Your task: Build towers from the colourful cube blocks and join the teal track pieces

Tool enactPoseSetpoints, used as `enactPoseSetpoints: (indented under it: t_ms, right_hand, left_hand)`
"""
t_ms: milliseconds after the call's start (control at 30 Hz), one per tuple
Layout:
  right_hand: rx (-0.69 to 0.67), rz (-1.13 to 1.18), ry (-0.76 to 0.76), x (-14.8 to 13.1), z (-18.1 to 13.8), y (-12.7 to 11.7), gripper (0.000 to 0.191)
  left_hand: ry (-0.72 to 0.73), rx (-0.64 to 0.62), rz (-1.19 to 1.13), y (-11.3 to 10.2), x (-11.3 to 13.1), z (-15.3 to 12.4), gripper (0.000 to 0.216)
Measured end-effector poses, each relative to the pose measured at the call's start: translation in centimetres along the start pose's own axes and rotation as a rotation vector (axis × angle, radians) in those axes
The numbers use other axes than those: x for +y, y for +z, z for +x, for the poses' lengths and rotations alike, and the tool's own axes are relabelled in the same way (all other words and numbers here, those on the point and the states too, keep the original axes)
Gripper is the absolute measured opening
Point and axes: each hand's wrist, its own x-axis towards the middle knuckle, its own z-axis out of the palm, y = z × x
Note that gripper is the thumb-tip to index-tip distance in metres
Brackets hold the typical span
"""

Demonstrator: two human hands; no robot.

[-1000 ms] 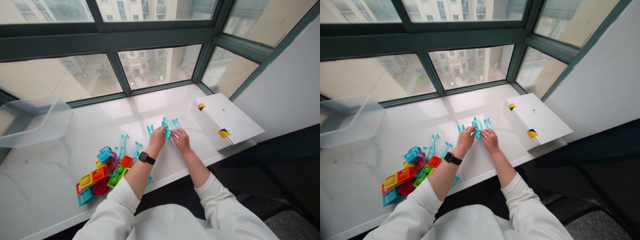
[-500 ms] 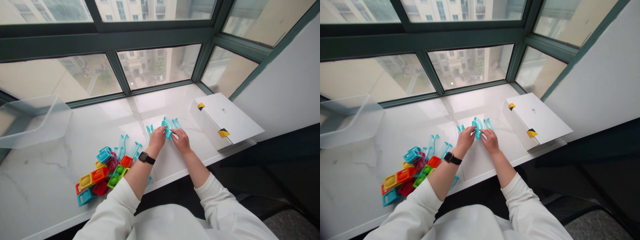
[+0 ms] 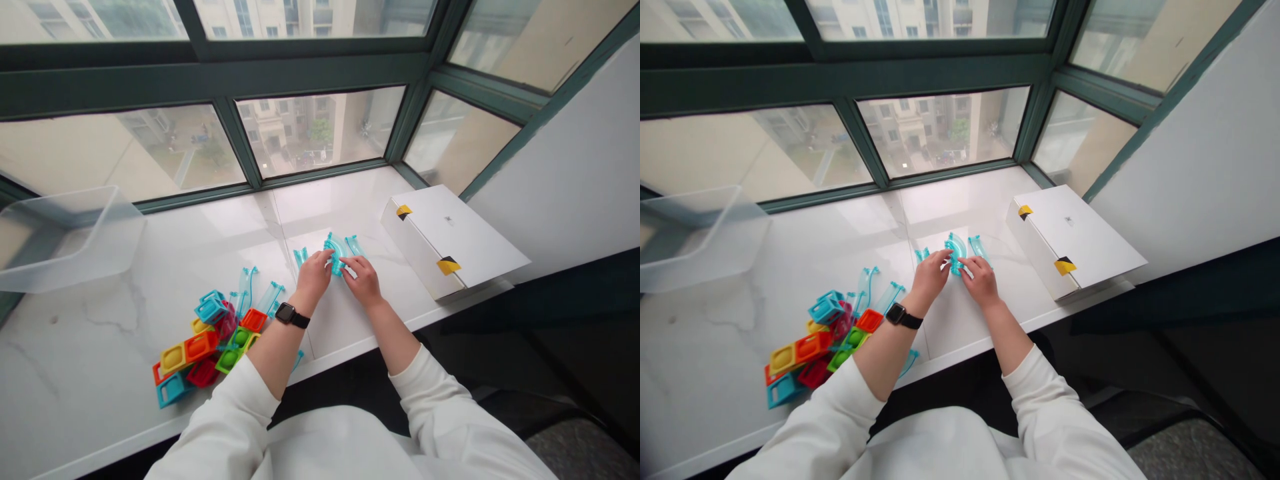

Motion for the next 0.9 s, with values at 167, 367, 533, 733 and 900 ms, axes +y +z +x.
enactPoseSetpoints:
  t_ms: [167, 367, 533, 733, 900]
  right_hand:
    - [-0.028, 0.014, 0.027, -0.7, 0.0, -0.4, 0.033]
    - [0.068, 0.039, 0.052, -1.4, -0.4, -0.9, 0.043]
    - [0.27, 0.085, 0.135, -3.0, -1.8, -1.0, 0.058]
    - [0.159, 0.179, 0.14, -7.2, -4.6, 0.4, 0.037]
    - [-0.14, 0.26, 0.075, -11.1, -6.8, 2.6, 0.024]
  left_hand:
    - [-0.018, 0.041, -0.036, -1.9, 0.6, -1.0, 0.037]
    - [-0.022, 0.081, -0.119, -7.3, 0.6, -5.3, 0.043]
    - [-0.143, 0.146, -0.085, -13.1, -1.7, -11.0, 0.04]
    - [-0.293, 0.263, 0.118, -16.9, -4.8, -18.5, 0.029]
    - [-0.311, 0.213, 0.23, -17.2, -5.8, -22.3, 0.025]
